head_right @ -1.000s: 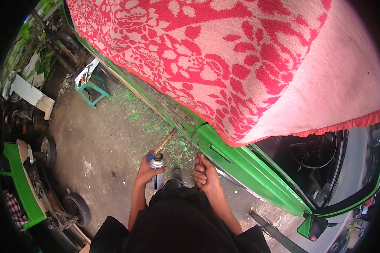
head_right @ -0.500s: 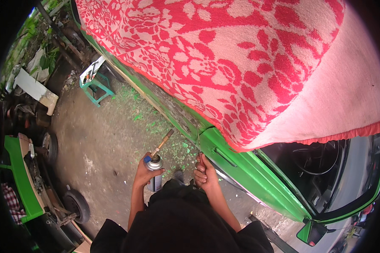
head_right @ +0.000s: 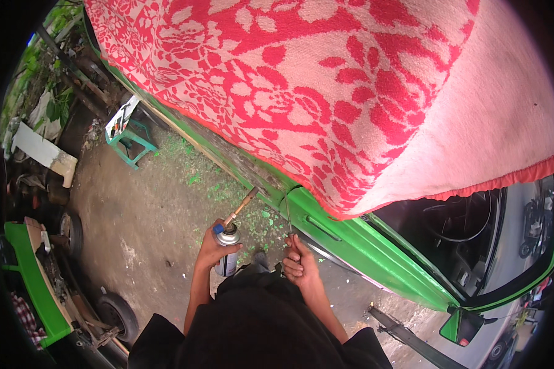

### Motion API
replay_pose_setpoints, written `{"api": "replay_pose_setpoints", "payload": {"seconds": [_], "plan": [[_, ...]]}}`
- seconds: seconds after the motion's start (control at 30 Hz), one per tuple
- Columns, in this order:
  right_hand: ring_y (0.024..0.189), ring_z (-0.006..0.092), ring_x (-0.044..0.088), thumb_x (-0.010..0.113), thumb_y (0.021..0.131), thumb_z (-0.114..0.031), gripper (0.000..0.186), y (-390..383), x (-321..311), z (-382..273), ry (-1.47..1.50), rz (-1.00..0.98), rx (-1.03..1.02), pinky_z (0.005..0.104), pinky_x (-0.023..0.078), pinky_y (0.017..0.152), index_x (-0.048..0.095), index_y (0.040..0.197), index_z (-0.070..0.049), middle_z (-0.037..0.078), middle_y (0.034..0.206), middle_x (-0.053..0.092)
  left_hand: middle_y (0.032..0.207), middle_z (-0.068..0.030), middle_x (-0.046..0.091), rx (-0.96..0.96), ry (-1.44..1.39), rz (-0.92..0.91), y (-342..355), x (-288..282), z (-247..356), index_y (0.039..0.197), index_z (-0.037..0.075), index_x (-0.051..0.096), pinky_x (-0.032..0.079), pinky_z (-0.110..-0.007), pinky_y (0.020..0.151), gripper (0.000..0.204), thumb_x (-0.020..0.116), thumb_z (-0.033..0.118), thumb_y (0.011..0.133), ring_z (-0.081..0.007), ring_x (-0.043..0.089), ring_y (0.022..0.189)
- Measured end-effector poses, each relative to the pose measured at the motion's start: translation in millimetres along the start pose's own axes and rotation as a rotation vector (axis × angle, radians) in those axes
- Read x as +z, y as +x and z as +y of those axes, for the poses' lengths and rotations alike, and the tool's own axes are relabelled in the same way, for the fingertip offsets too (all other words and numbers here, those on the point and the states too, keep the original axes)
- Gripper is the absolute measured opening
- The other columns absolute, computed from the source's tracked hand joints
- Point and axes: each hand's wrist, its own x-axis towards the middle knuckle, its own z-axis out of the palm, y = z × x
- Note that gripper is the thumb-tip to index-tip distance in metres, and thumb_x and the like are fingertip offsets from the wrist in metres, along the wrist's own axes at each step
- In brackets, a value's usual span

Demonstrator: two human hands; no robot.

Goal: The person uses a spray can and a small brush to apply green paint to the side of a green car. A red and white patterned cloth covers the upper portion of the vehicle to protect it from overspray. The person repeatedly sprays and brushes the same area along the car's side panel.

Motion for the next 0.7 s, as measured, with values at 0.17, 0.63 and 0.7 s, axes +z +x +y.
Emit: {"api": "replay_pose_setpoints", "payload": {"seconds": [0.17, 0.63, 0.7], "plan": [[0.033, 0.0042, 0.026, 0.049, 0.105, -0.037, 0.027, 26.1, 1.7, -2.7, -0.064, -0.041, 0.034, 0.0194, 0.021, 0.026, 0.050, 0.097, -0.011, -0.005, 0.057, 0.039, 0.085, 0.0012, 0.060, 0.063, 0.035, -0.034, 8.1, -5.5, -16.8, 0.097, 0.007, 0.054, 0.048, -0.028, 0.072, 0.047, 0.088, 0.006, 0.064, -0.0082, 0.057, 0.079], [0.032, 0.0043, 0.027, 0.046, 0.105, -0.039, 0.028, 24.1, -17.1, -2.0, -0.042, -0.056, 0.020, 0.0195, 0.021, 0.026, 0.048, 0.098, -0.012, -0.004, 0.057, 0.039, 0.086, 0.0013, 0.059, -0.007, 0.047, 0.026, -4.1, -15.5, -8.1, 0.096, 0.007, 0.054, 0.048, -0.027, 0.073, 0.049, 0.089, 0.005, 0.062, -0.0082, 0.058, 0.081], [0.032, 0.0047, 0.027, 0.044, 0.106, -0.039, 0.028, 21.9, -14.7, 2.4, 0.034, -0.096, 0.026, 0.0199, 0.022, 0.025, 0.048, 0.099, -0.012, -0.004, 0.056, 0.038, 0.086, 0.0013, 0.059, -0.018, 0.011, -0.003, 0.4, -16.3, -13.2, 0.096, 0.007, 0.054, 0.048, -0.027, 0.073, 0.049, 0.090, 0.005, 0.062, -0.0081, 0.057, 0.081]]}}
